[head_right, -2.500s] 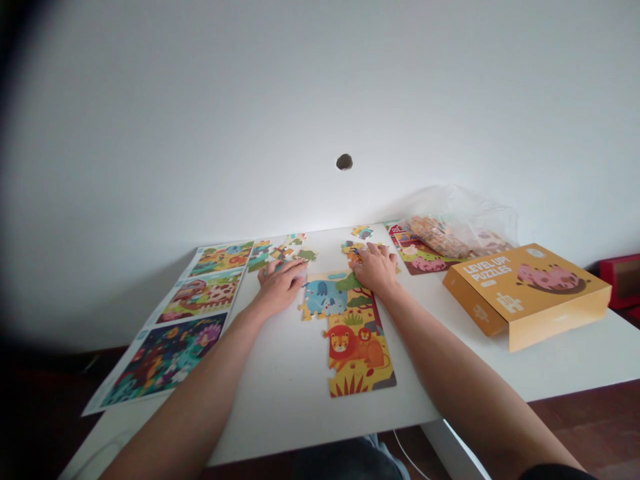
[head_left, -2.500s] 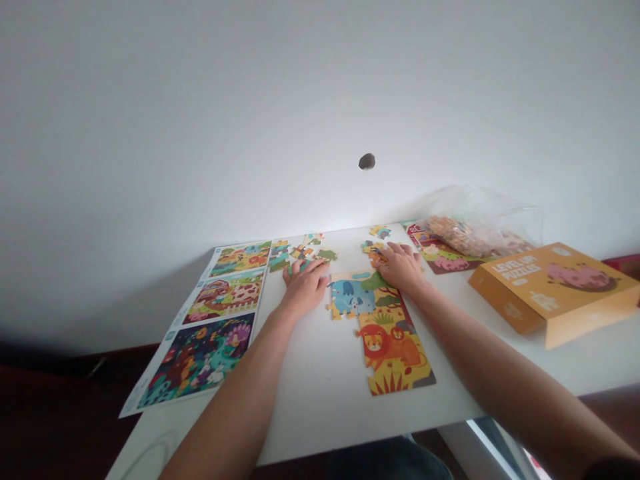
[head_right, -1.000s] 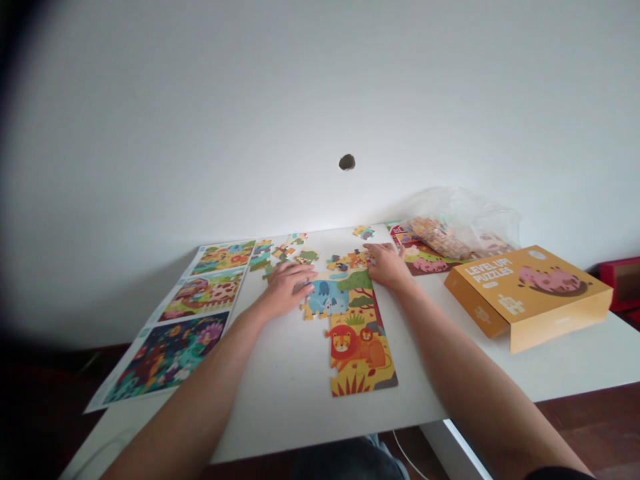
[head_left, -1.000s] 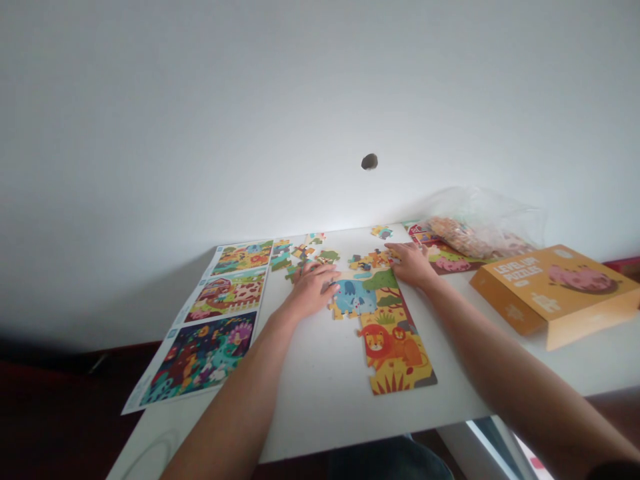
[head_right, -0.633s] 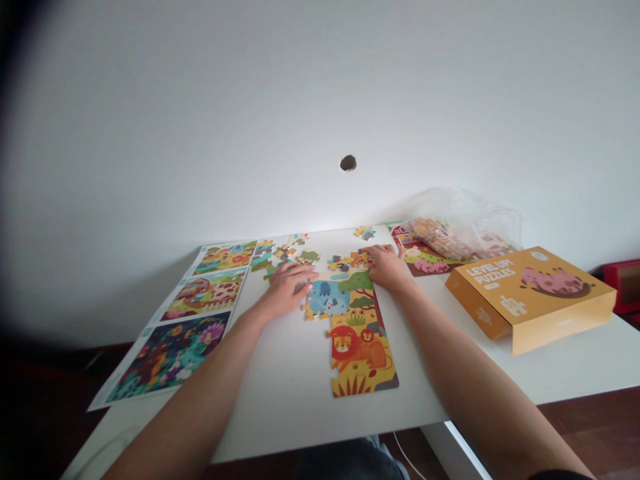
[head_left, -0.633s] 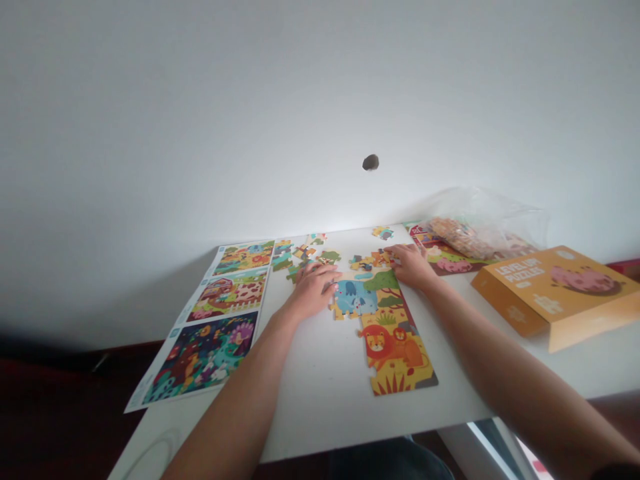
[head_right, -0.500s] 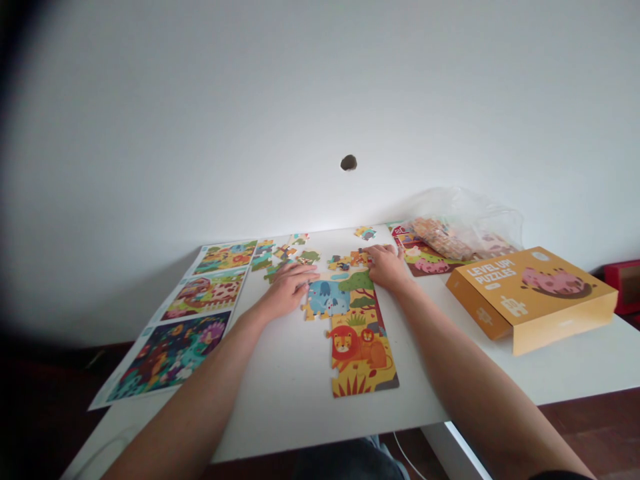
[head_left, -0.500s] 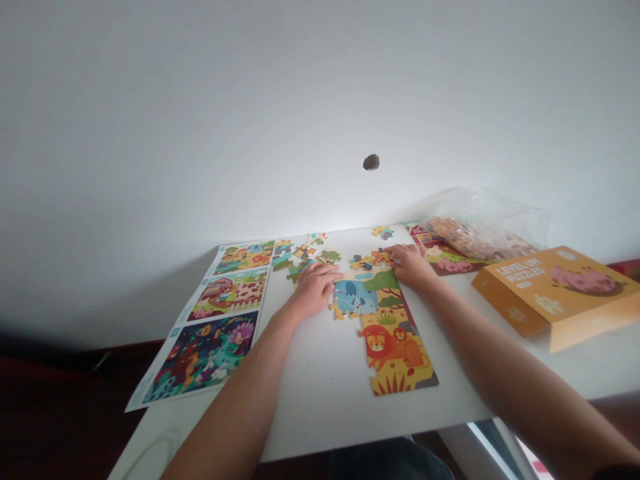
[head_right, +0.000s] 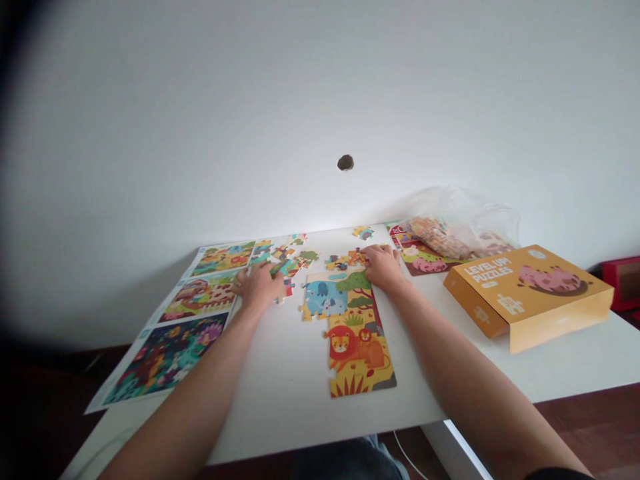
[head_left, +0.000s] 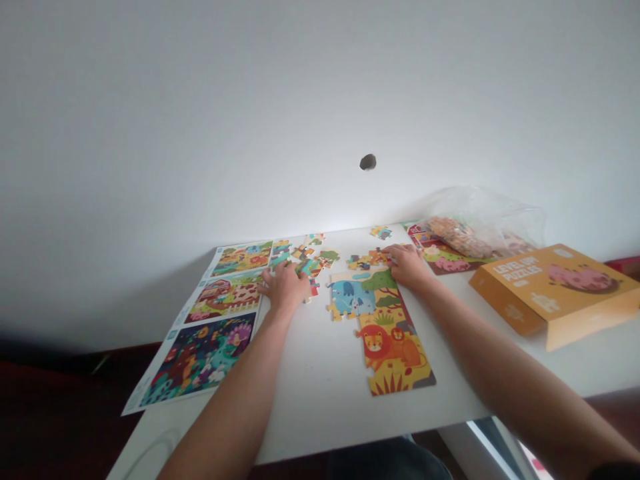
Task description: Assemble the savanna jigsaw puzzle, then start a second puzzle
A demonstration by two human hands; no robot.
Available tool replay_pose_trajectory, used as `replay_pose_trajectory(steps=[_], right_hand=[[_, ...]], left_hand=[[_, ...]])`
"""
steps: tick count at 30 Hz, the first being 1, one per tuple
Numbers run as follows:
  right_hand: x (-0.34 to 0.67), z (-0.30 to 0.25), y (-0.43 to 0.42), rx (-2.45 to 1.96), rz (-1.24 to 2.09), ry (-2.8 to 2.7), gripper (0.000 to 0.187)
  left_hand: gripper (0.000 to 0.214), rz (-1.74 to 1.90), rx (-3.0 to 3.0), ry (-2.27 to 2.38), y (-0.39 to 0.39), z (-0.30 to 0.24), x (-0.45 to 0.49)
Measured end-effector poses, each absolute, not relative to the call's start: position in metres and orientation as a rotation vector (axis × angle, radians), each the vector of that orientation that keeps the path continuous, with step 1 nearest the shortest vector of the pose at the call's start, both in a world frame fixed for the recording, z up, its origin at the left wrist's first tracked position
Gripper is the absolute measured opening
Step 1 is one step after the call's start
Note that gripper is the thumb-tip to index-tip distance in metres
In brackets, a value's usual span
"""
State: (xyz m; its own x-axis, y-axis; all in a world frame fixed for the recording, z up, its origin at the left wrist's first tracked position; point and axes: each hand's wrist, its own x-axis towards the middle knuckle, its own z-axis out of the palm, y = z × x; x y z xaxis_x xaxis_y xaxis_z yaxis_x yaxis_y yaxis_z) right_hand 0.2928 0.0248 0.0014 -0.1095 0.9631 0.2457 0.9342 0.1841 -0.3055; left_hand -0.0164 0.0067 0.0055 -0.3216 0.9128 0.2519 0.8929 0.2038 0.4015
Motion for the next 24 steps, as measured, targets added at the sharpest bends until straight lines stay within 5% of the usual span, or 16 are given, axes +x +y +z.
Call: replay_pose_trajectory(steps=[24], right_hand=[[0.2923,-0.0023,0.0262,-1.794,0.11,-2.085,0.042]], left_hand=[[0.037,0.57,1.864,2.444,0.0061,0.0046,-0.01]])
